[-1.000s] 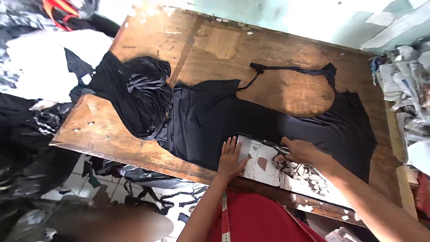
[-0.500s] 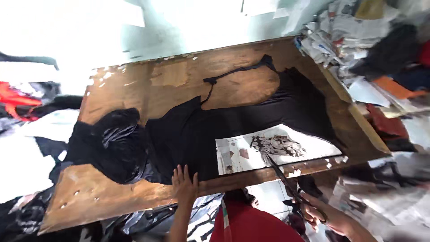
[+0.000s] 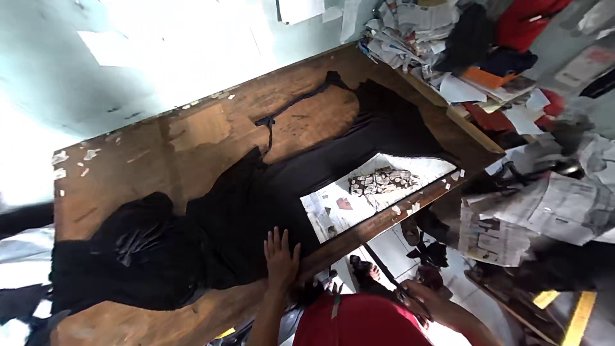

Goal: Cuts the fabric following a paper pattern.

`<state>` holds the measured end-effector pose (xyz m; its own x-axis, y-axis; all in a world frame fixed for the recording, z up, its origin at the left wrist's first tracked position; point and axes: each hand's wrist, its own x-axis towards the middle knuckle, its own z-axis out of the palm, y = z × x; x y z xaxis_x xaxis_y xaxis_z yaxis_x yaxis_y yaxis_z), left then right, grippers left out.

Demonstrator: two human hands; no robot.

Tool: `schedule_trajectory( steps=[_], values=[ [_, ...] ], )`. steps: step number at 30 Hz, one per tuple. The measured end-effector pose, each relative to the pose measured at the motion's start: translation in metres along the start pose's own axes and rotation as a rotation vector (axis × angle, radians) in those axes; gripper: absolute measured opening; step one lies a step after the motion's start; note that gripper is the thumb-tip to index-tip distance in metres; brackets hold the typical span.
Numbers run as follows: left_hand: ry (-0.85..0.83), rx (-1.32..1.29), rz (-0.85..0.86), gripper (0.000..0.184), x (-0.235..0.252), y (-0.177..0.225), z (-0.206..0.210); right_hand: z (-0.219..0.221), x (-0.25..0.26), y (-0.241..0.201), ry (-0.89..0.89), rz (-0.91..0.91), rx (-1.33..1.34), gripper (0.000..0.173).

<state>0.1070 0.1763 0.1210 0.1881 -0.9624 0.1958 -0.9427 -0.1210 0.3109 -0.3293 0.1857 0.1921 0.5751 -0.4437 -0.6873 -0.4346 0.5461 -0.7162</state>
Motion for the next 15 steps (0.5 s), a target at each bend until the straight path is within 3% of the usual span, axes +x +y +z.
schedule_trajectory(
  steps=[9, 15],
  values=[
    [-0.018, -0.113, 0.021, 0.067, 0.002, -0.009, -0.003, 0.096, 0.039, -0.016, 0.018, 0.134, -0.092, 0.068],
    [-0.043, -0.176, 0.256, 0.062, 0.032, -0.028, -0.007, 0.133, 0.054, -0.007, 0.096, 0.084, -0.114, 0.07]
  ],
)
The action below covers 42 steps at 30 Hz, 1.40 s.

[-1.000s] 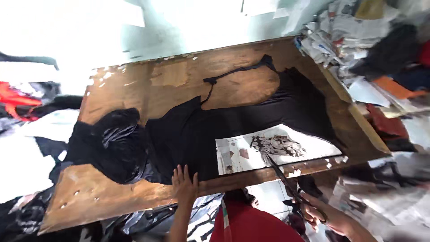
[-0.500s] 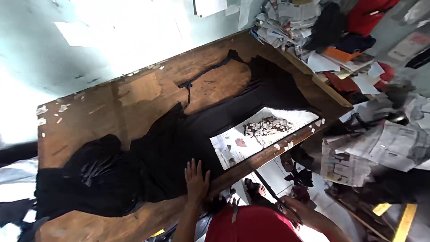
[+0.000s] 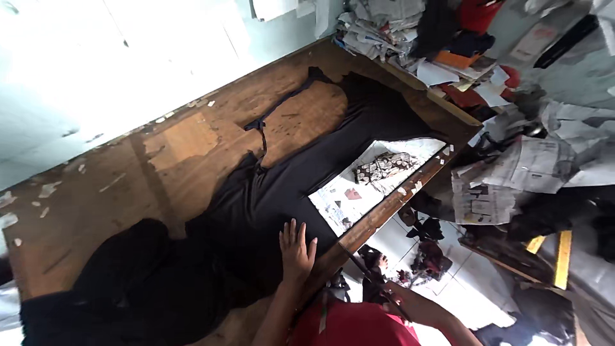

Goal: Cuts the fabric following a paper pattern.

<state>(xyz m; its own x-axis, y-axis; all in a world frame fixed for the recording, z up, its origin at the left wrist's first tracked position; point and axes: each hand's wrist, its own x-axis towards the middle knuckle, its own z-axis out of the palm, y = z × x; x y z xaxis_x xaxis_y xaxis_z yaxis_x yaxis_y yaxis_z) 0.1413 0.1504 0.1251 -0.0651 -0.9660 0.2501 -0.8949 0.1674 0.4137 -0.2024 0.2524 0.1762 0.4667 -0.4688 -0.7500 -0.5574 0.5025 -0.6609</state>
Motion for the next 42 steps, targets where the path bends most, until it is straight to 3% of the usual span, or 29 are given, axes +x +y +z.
schedule_trajectory(
  steps=[4, 18, 26, 31, 37, 42],
  values=[
    [-0.112, 0.031, 0.096, 0.062, 0.011, -0.013, 0.003, 0.018, 0.007, -0.002, 0.065, -0.011, -0.025, 0.071],
    [-0.108, 0.063, 0.164, 0.066, 0.013, -0.017, 0.004, 0.042, 0.013, -0.008, 0.181, 0.035, -0.085, 0.075],
    [-0.204, 0.038, 0.391, 0.062, 0.027, -0.023, 0.0, 0.053, 0.018, -0.011, 0.191, 0.06, -0.075, 0.077],
    [-0.214, 0.045, 0.364, 0.066, 0.02, -0.023, 0.009, 0.052, 0.024, -0.018, 0.195, 0.087, -0.116, 0.081],
    [-0.151, -0.057, 0.34, 0.052, 0.018, -0.027, 0.01, 0.049, 0.034, -0.03, 0.176, 0.093, -0.115, 0.081],
    [-0.159, -0.053, 0.315, 0.058, 0.018, -0.025, 0.009, 0.05, 0.041, -0.035, 0.188, 0.087, -0.124, 0.084]
  ],
)
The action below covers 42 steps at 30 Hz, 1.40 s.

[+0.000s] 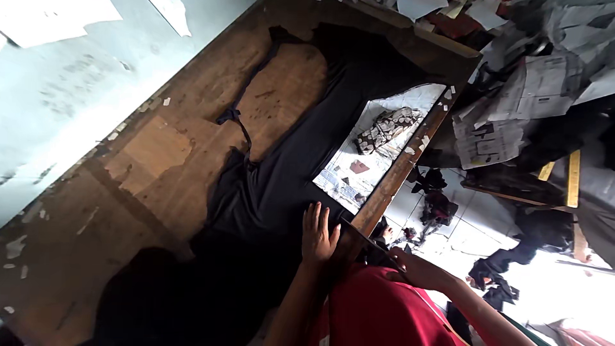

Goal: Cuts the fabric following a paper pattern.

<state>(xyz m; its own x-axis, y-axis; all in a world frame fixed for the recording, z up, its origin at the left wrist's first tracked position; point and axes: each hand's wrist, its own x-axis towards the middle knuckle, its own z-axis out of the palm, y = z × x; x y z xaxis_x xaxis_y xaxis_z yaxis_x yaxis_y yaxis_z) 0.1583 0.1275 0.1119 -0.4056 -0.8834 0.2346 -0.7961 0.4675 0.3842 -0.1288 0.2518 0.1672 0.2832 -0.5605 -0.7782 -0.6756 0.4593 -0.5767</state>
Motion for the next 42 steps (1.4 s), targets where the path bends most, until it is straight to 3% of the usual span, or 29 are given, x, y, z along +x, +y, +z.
schedule_trajectory(
  steps=[5, 7, 10, 15, 19, 27, 42],
  values=[
    [0.008, 0.007, -0.008, 0.058, -0.001, -0.001, 0.002, -0.005, -0.016, 0.001, -0.044, 0.032, 0.018, 0.078],
    [0.015, 0.006, -0.003, 0.054, 0.0, -0.001, 0.001, -0.009, -0.029, 0.006, -0.129, -0.017, 0.129, 0.073],
    [0.012, 0.014, 0.001, 0.051, 0.0, 0.0, 0.002, -0.014, -0.032, 0.007, -0.232, -0.055, 0.3, 0.08],
    [-0.013, 0.036, -0.009, 0.047, 0.0, 0.001, 0.003, -0.005, 0.001, 0.007, -0.127, -0.08, 0.277, 0.083],
    [-0.007, 0.031, -0.006, 0.046, 0.0, 0.0, 0.003, -0.005, -0.007, 0.012, -0.064, -0.062, 0.239, 0.085],
    [-0.082, 0.079, -0.008, 0.08, 0.002, 0.002, -0.003, -0.011, -0.002, 0.008, -0.076, -0.102, 0.105, 0.081],
    [-0.079, 0.089, 0.001, 0.083, 0.0, -0.001, 0.0, -0.008, 0.002, 0.002, -0.031, -0.036, 0.028, 0.085]
  ],
)
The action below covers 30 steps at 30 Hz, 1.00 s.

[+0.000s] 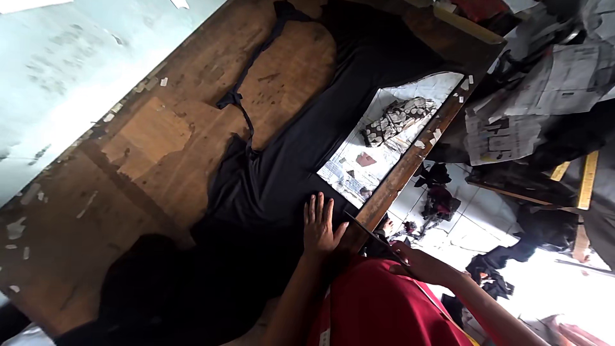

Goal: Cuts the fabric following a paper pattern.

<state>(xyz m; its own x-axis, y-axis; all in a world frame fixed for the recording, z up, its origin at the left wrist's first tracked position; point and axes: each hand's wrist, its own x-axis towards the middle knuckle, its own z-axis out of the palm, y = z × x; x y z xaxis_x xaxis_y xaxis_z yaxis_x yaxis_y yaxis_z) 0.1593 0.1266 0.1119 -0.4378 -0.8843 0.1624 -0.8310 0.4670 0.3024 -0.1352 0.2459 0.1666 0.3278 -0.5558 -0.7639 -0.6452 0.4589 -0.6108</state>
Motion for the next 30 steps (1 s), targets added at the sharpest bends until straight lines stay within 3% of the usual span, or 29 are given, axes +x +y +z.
schedule_trajectory(
  steps=[23, 30],
  values=[
    [-0.002, -0.016, -0.015, 0.085, 0.001, 0.002, -0.003, 0.001, -0.014, -0.028, 0.094, 0.172, -0.127, 0.079],
    [-0.012, -0.008, -0.039, 0.092, 0.002, 0.002, -0.003, -0.005, 0.01, -0.048, 0.006, 0.155, -0.122, 0.093]
  ],
)
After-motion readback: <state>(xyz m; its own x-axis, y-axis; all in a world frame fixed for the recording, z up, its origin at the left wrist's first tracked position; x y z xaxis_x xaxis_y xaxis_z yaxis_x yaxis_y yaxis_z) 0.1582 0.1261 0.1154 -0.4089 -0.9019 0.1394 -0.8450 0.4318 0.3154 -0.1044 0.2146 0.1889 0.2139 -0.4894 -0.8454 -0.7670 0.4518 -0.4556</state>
